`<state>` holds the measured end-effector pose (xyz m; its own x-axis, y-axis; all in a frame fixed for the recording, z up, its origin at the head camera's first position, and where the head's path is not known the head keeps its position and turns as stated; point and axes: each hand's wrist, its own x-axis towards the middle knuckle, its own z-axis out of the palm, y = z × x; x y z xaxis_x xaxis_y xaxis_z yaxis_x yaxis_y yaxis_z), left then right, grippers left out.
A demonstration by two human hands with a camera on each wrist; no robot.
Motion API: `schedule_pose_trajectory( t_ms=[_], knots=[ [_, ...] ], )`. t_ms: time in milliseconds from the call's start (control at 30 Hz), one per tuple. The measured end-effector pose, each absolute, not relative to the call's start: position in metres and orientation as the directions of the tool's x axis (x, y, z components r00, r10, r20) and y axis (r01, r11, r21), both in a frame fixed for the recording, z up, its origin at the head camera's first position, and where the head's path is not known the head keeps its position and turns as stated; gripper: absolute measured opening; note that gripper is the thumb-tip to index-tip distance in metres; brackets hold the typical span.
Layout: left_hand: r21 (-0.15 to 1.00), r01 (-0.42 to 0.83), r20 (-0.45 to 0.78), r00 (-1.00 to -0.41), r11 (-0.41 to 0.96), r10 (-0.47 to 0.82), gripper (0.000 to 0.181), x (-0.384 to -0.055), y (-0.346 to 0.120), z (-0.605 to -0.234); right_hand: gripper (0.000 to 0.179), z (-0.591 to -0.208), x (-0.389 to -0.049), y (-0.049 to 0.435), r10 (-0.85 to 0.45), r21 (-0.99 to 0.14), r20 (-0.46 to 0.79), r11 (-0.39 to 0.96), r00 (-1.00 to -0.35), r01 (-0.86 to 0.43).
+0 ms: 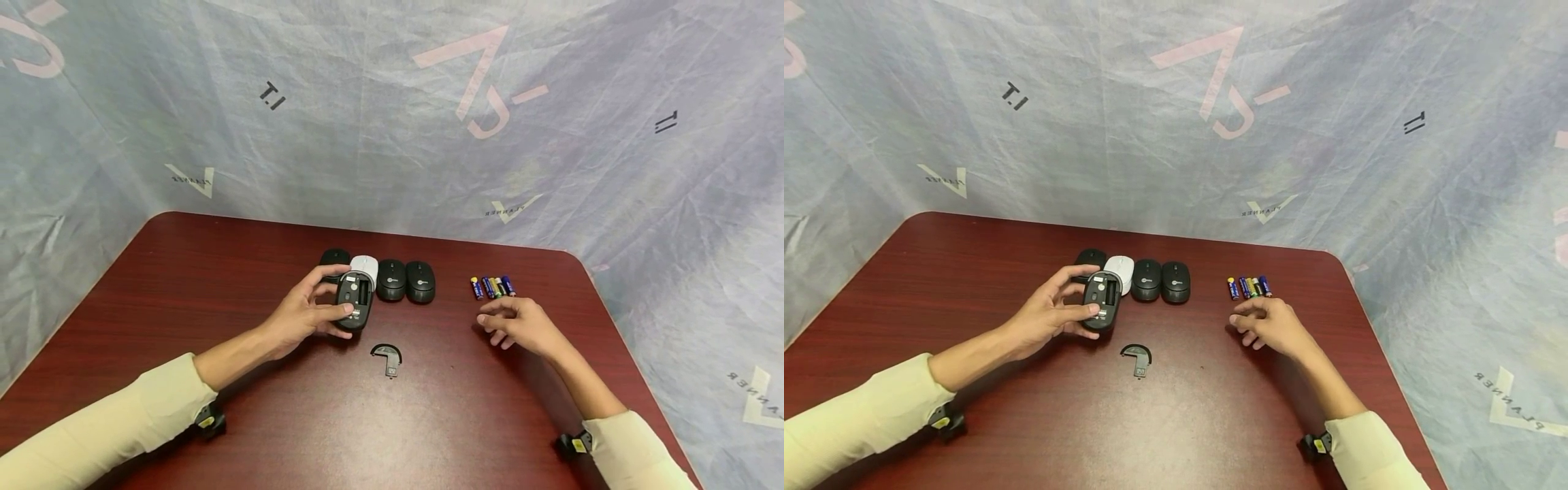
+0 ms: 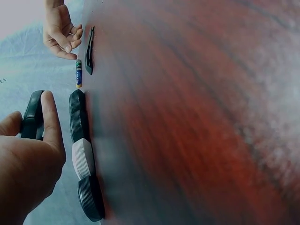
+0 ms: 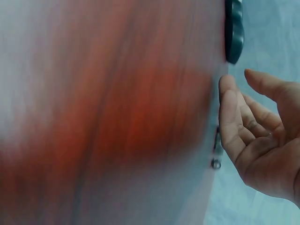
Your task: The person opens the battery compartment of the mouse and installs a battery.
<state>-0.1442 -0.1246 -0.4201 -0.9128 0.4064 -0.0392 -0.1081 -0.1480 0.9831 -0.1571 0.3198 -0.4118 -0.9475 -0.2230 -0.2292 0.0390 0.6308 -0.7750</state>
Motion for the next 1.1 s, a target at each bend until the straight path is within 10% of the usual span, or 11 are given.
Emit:
schedule_pose_trajectory(
  t_ms=[1100],
  knots=[
    [0.975,-0.136,-0.051,-0.905,-0.174,0.422,0.076,-0.142,-0.126,-0.423,0.054,-0.422,-0.214,0.407,-0.148,-0.789,-0.201,0.610,-0.968,0.071]
  ],
)
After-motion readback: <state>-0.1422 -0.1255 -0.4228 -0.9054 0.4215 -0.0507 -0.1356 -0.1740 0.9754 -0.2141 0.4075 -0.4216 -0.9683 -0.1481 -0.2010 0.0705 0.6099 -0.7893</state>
